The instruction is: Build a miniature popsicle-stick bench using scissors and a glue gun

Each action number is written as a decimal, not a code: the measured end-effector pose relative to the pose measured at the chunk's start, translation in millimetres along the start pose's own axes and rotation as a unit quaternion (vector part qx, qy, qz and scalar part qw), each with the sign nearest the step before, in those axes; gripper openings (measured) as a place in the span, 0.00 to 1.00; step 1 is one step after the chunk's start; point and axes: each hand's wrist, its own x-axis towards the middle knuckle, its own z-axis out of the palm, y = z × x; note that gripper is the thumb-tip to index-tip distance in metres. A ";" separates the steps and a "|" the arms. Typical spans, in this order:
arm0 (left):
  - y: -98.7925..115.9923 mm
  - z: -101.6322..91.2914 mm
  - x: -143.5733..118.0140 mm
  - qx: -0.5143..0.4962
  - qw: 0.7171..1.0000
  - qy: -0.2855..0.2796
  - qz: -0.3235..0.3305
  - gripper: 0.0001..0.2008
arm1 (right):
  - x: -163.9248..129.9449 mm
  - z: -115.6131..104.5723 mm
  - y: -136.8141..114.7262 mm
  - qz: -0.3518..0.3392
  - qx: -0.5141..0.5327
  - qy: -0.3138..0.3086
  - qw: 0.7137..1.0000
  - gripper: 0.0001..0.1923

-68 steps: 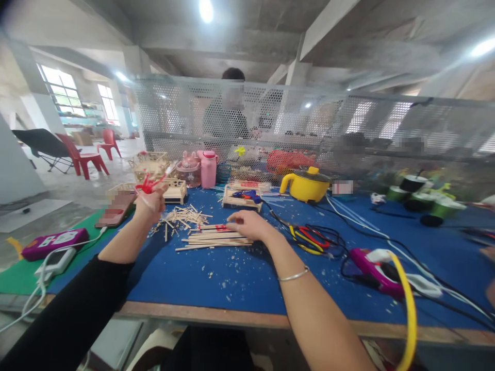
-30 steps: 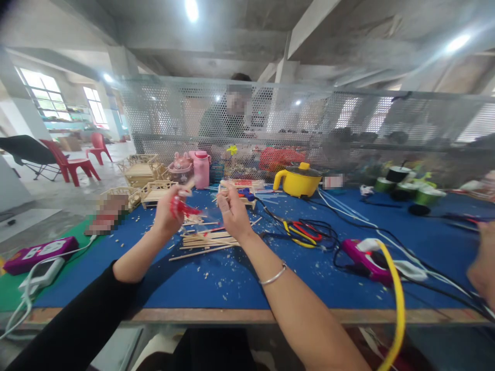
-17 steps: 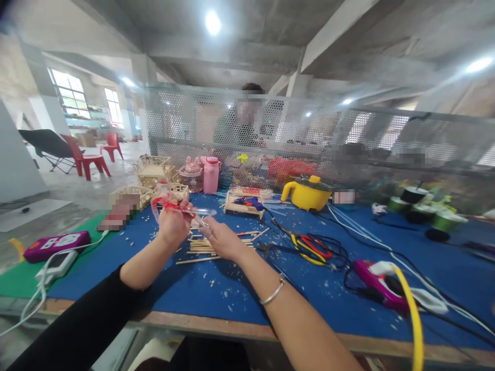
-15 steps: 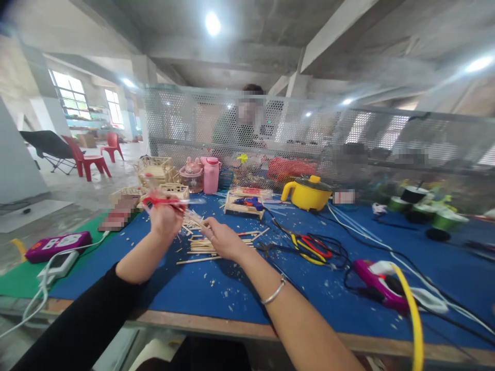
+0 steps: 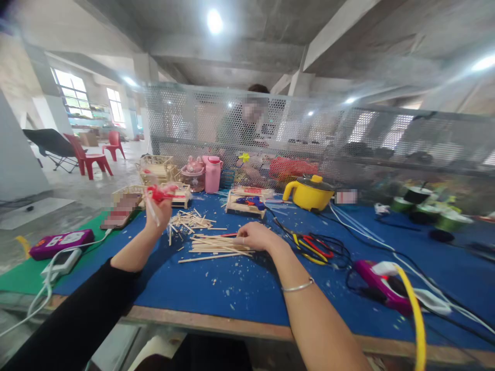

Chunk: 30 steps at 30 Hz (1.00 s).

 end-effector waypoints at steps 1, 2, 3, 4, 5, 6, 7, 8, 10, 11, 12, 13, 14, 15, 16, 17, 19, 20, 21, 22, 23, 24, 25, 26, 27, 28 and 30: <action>4.7 5.4 -10.1 0.069 0.995 -0.061 0.030 0.07 | 2.0 1.6 1.9 -0.009 -0.005 0.024 1.000 0.18; 9.6 11.6 -22.3 0.109 0.987 -0.113 0.046 0.06 | 4.4 3.1 4.1 -0.018 -0.017 0.054 0.998 0.18; 14.5 18.5 -36.0 0.219 0.938 -0.255 0.083 0.06 | 7.1 4.7 6.5 -0.021 -0.036 0.080 0.996 0.18; 19.1 26.0 -50.4 0.243 0.911 -0.319 0.098 0.05 | 9.9 6.3 9.2 -0.017 -0.061 0.095 0.994 0.18; 23.2 33.5 -64.2 0.262 0.889 -0.359 0.109 0.08 | 12.7 8.2 11.8 -0.008 -0.084 0.095 0.992 0.17; 26.3 40.7 -76.2 0.314 0.837 -0.427 0.137 0.13 | 15.4 10.3 14.4 0.002 -0.102 0.086 0.991 0.16; 28.3 46.9 -85.6 0.354 0.797 -0.464 0.158 0.15 | 18.1 12.5 16.5 0.011 -0.113 0.073 0.991 0.16; 29.0 51.9 -91.7 0.382 0.774 -0.479 0.160 0.15 | 20.5 14.8 18.1 0.018 -0.117 0.064 0.991 0.15; 26.4 57.3 -93.9 0.432 0.738 -0.493 0.161 0.14 | 24.4 19.1 19.2 0.025 -0.116 0.066 0.991 0.12; 23.6 57.8 -91.0 0.449 0.729 -0.492 0.158 0.15 | 25.7 20.8 18.9 0.028 -0.116 0.072 0.990 0.10; 20.3 57.3 -86.6 0.463 0.722 -0.490 0.155 0.15 | 26.3 22.0 18.1 0.030 -0.116 0.079 0.990 0.09; 16.9 56.2 -81.7 0.472 0.719 -0.487 0.153 0.15 | 26.3 22.4 17.2 0.032 -0.115 0.089 0.989 0.08; 13.6 54.7 -77.1 0.475 0.720 -0.483 0.152 0.14 | 25.4 22.0 16.4 0.034 -0.113 0.100 0.988 0.07; 10.8 53.4 -73.4 0.474 0.723 -0.479 0.151 0.14 | 23.8 20.6 16.0 0.036 -0.111 0.113 0.987 0.07; 8.5 52.3 -71.0 0.472 0.728 -0.474 0.152 0.14 | 21.4 18.3 16.0 0.038 -0.108 0.127 0.985 0.07; 6.8 51.5 -69.8 0.469 0.733 -0.469 0.154 0.15 | 18.5 15.1 16.5 0.040 -0.104 0.142 0.984 0.08; 4.7 50.9 -70.7 0.469 0.736 -0.461 0.161 0.16 | 11.9 7.1 18.7 0.042 -0.101 0.170 0.979 0.08; 4.3 50.9 -71.9 0.472 0.735 -0.458 0.163 0.16 | 8.8 2.8 20.0 0.040 -0.095 0.189 0.977 0.08; 4.3 51.0 -73.3 0.474 0.735 -0.456 0.163 0.17 | 6.1 -1.1 21.1 0.036 -0.083 0.211 0.973 0.09; 4.6 51.1 -74.4 0.472 0.738 -0.453 0.165 0.18 | 4.0 -4.3 21.9 0.032 -0.064 0.235 0.969 0.10; 5.2 51.2 -75.2 0.468 0.744 -0.448 0.167 0.19 | 2.5 -6.5 21.9 0.027 -0.039 0.258 0.965 0.11; 6.2 51.2 -75.5 0.461 0.753 -0.437 0.172 0.20 | 1.8 -7.7 21.0 0.020 -0.012 0.278 0.960 0.11; 7.4 51.2 -75.2 0.454 0.765 -0.419 0.181 0.21 | 1.7 -7.8 19.2 0.011 0.014 0.287 0.958 0.12; 8.7 51.2 -74.5 0.449 0.777 -0.394 0.198 0.21 | 2.1 -6.9 16.4 -0.002 0.034 0.283 0.959 0.12; 10.0 51.3 -73.3 0.448 0.788 -0.361 0.217 0.21 | 2.9 -5.3 12.8 -0.019 0.051 0.268 0.962 0.11; 11.2 51.3 -71.7 0.453 0.797 -0.322 0.236 0.21 | 4.0 -3.3 8.6 -0.040 0.066 0.250 0.965 0.11; 12.8 50.9 -67.6 0.474 0.803 -0.251 0.261 0.20 | 5.9 0.6 -0.1 -0.083 0.095 0.219 0.968 0.10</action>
